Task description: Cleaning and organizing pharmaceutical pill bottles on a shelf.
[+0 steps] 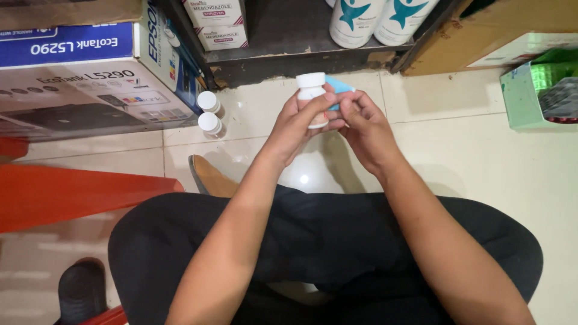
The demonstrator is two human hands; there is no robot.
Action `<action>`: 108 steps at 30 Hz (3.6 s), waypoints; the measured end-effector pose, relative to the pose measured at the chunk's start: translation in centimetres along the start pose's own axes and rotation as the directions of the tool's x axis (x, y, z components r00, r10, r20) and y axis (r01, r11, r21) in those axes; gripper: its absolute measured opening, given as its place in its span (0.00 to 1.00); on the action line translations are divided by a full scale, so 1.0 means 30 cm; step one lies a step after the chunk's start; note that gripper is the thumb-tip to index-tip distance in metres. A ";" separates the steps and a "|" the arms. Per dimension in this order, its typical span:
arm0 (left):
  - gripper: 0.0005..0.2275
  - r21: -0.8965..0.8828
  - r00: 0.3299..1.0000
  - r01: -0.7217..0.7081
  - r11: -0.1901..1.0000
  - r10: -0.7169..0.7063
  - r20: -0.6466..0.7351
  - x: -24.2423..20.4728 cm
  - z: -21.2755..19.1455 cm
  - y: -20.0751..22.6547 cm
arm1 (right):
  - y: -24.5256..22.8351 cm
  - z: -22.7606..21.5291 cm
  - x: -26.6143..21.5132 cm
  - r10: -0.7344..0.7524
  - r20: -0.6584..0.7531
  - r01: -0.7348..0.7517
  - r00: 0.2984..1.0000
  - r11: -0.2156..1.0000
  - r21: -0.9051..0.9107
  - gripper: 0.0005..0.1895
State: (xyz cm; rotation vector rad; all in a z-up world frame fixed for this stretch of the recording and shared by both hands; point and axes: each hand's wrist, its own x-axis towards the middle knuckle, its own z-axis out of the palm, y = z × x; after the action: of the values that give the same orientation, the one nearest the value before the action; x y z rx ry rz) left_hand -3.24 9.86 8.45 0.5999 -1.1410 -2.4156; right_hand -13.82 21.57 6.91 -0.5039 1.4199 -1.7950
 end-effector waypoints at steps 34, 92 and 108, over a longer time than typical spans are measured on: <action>0.29 -0.251 0.998 0.054 0.967 -0.042 0.053 0.064 -0.072 -0.138 | -0.001 0.068 -0.019 -0.457 0.066 0.437 0.887 0.785 -0.440 0.06; 0.34 -0.359 0.981 0.113 0.927 -0.162 -0.110 0.056 -0.018 -0.188 | -0.033 0.071 -0.045 -0.618 0.256 0.607 0.743 0.460 -0.648 0.03; 0.28 0.706 0.924 -0.293 0.645 0.380 0.037 0.033 -0.054 -0.165 | -0.122 -0.063 -0.026 -0.440 0.197 0.471 0.876 0.696 -0.542 0.04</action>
State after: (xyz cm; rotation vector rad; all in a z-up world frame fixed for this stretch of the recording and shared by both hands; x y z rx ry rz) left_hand -4.03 11.25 3.39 0.6514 -1.9398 -1.5473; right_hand -15.87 23.65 9.92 -1.3187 1.9313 -1.6552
